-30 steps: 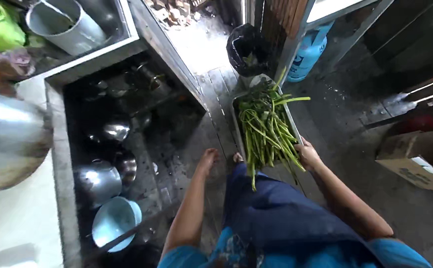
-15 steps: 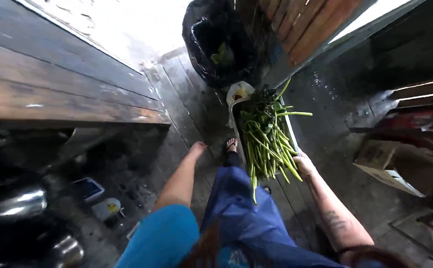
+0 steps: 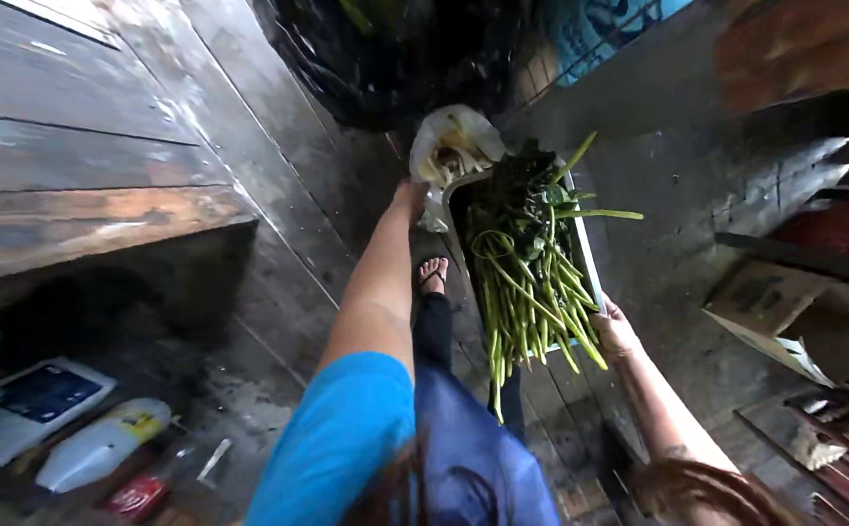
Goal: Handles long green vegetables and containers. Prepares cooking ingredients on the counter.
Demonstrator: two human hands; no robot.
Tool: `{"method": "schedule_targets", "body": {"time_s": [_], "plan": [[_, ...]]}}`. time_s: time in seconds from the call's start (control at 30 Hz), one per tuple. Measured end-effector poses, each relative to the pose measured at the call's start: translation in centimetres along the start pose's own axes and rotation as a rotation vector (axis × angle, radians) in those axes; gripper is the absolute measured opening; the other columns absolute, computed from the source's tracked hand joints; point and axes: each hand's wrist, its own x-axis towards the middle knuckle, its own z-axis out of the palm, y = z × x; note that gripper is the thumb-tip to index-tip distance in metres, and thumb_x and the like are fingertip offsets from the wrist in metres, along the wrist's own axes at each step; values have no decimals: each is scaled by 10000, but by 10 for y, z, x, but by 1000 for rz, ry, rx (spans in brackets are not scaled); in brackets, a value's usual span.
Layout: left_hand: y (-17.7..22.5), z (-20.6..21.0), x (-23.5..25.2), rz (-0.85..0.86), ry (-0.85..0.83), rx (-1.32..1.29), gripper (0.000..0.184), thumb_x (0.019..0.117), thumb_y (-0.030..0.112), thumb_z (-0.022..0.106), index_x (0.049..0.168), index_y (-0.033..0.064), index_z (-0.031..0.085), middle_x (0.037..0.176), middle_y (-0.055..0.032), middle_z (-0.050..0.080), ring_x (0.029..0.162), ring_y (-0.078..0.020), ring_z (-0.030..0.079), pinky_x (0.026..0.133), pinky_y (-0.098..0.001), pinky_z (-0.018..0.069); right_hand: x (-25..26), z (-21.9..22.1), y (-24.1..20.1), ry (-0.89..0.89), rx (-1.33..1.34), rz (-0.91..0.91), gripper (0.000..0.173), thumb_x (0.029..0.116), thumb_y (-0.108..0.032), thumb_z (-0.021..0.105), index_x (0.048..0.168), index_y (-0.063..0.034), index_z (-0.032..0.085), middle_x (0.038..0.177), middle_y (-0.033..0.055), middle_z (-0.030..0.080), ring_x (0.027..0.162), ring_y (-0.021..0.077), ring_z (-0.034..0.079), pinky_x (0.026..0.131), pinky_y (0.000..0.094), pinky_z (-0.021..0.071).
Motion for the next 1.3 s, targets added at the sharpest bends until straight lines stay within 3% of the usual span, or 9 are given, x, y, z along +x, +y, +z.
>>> {"method": "schedule_targets", "body": {"time_s": [0.17, 0.37, 0.53, 0.77, 0.9, 0.97, 1.03, 1.2, 1.3], "plan": [[7, 31, 53, 175, 239, -197, 1050, 909, 264, 792, 1610, -27, 66, 1580, -282, 366, 1447, -347, 429, 1198, -430, 376, 22, -8, 17, 10, 13, 15, 519, 827, 116, 425, 1329, 18, 513, 964, -28, 724, 808, 43, 701, 754, 259, 611], [24, 27, 58, 251, 436, -302, 379, 985, 156, 658, 1306, -41, 612, 1238, -222, 659, 1146, -279, 643, 1003, -414, 516, 34, -9, 13, 3, -3, 32, 519, 833, 115, 416, 1332, 11, 517, 986, -29, 726, 828, 43, 704, 763, 260, 613], [26, 15, 21, 329, 285, 83, 397, 1087, 277, 503, 1337, -6, 627, 1289, -231, 664, 1227, -345, 633, 1088, -505, 459, 48, 9, 0, -43, -81, 38, 531, 845, 124, 440, 1365, 36, 505, 1018, 13, 708, 825, 53, 692, 750, 269, 606], [-23, 26, -27, 614, 408, 185, 295, 1047, 79, 492, 1221, -33, 704, 1259, -313, 587, 1195, -408, 582, 1074, -467, 456, 79, 34, 1, -75, -252, 49, 531, 917, 133, 476, 1438, 32, 489, 1190, 124, 662, 931, 88, 667, 803, 275, 580], [-43, 36, -30, 406, 330, -311, 350, 1111, 120, 377, 1273, -96, 600, 1063, -190, 663, 950, -185, 646, 903, -342, 539, 82, 29, 14, -83, -325, 83, 566, 912, 138, 499, 1464, 18, 477, 1234, 150, 656, 969, 110, 670, 823, 295, 579], [-45, 41, -33, 314, 271, -358, 392, 1125, 173, 325, 1331, -86, 535, 1156, -229, 632, 1010, -235, 636, 923, -396, 528, 77, 29, 17, -97, -354, 97, 567, 913, 137, 503, 1467, 20, 476, 1259, 157, 650, 999, 112, 671, 846, 294, 578], [-45, 46, -42, 304, 172, -195, 403, 1123, 189, 327, 1395, -67, 477, 1288, -284, 598, 1179, -340, 612, 1030, -488, 484, 70, 30, 15, -117, -386, 105, 566, 925, 138, 504, 1478, 28, 461, 1287, 169, 635, 1025, 113, 667, 868, 285, 574], [-45, 52, -59, 194, 69, 308, 641, 954, 334, 678, 1474, 78, 406, 1126, -246, 692, 1018, -414, 701, 848, -599, 556, 59, 42, 8, -122, -501, 173, 542, 943, 113, 515, 1473, 2, 481, 1294, 177, 636, 1056, 140, 666, 901, 318, 568], [-41, 44, -57, 91, 208, 446, 631, 962, 169, 649, 1528, 105, 376, 1236, -241, 672, 1084, -421, 691, 887, -594, 554, 56, 50, 13, -99, -501, 186, 550, 929, 121, 511, 1465, 2, 487, 1291, 181, 634, 1067, 156, 662, 903, 334, 565]]}}
